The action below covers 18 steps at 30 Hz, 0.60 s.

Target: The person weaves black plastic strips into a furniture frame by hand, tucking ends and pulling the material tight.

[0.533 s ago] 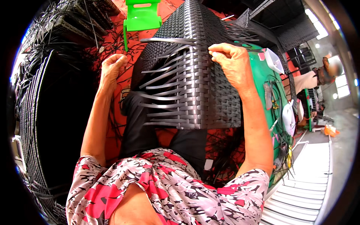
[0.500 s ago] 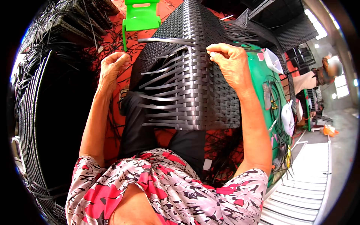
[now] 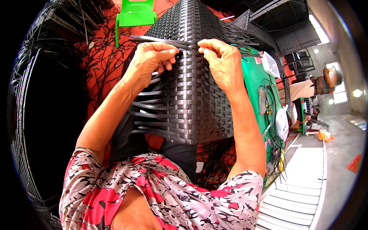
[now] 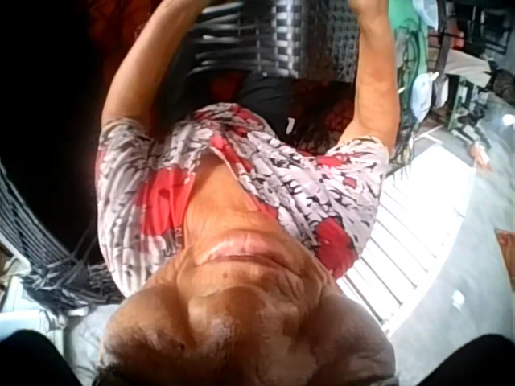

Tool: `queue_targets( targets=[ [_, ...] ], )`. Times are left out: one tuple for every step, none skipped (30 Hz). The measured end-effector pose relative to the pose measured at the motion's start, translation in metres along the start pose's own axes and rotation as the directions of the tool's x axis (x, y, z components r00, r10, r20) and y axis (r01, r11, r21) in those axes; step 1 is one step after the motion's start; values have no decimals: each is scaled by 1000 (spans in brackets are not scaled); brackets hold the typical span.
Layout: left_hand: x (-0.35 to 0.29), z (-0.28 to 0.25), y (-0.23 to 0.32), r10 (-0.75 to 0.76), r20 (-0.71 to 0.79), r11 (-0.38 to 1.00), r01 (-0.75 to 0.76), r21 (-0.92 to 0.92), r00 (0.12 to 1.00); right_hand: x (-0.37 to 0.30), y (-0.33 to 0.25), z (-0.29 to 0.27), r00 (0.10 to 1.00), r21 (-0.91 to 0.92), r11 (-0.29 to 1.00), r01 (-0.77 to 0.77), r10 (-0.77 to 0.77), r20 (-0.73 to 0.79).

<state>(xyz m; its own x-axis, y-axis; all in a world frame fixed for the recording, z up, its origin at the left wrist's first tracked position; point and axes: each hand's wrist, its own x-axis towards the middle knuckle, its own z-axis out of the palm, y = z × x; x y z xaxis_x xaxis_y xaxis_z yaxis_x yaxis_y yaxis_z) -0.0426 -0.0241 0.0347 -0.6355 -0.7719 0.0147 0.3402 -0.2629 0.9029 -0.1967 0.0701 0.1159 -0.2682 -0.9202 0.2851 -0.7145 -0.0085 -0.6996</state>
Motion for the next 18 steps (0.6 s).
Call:
queue_targets(
  targets=[
    [0,1,-4,87,-36,993,-84,87,996,-1,-3,2,1000,-23,1000,0,0,1],
    [1,2,-10,175,-62,971,-162,174,983,-2,-4,2,1000,-49,999,-2,2,1],
    [2,2,-15,263,-81,936,-235,261,961,-3,-5,3,1000,-65,998,4,-4,1],
    [5,-1,-20,309,-94,906,-263,333,946,-3,-5,3,1000,-82,997,10,-10,2],
    [5,-1,-22,354,-95,884,-300,358,930,-3,-6,2,1000,-96,995,21,-21,1],
    [5,-1,-25,399,-94,860,-337,383,912,-3,-6,2,999,-115,992,43,-43,2],
    [5,-1,-25,442,-92,834,-372,407,892,-3,-5,1,998,-134,989,64,-65,3],
    [8,-5,-26,539,-16,734,-460,500,842,-3,-4,3,997,-153,985,79,-80,5],
    [13,-10,-26,620,71,614,-539,577,782,-2,-4,4,995,-160,982,102,-104,-1],
    [16,-13,-27,682,167,478,-607,635,712,-1,-3,5,992,-168,978,125,-128,-7],
    [15,-14,-25,647,166,538,-600,592,744,0,-4,7,988,-175,973,153,-157,-9],
    [15,-14,-23,611,169,595,-590,546,773,0,-5,8,991,-163,977,134,-137,-3],
    [15,-14,-21,574,176,650,-576,496,800,-1,-6,9,993,-151,982,115,-116,3],
    [15,-13,-22,614,210,546,-601,583,761,-1,-8,10,995,-136,986,98,-98,11],
    [15,-14,-24,654,227,455,-615,643,721,-1,-9,10,994,-162,981,107,-105,20],
    [15,-15,-27,666,215,455,-617,642,714,0,-11,11,993,-187,975,116,-112,28],
    [14,-16,-26,676,205,456,-621,638,708,0,-11,11,993,-215,969,122,-117,34],
    [15,-18,-22,558,215,588,-564,579,802,0,-12,11,994,-215,971,106,-101,35]
  ],
)
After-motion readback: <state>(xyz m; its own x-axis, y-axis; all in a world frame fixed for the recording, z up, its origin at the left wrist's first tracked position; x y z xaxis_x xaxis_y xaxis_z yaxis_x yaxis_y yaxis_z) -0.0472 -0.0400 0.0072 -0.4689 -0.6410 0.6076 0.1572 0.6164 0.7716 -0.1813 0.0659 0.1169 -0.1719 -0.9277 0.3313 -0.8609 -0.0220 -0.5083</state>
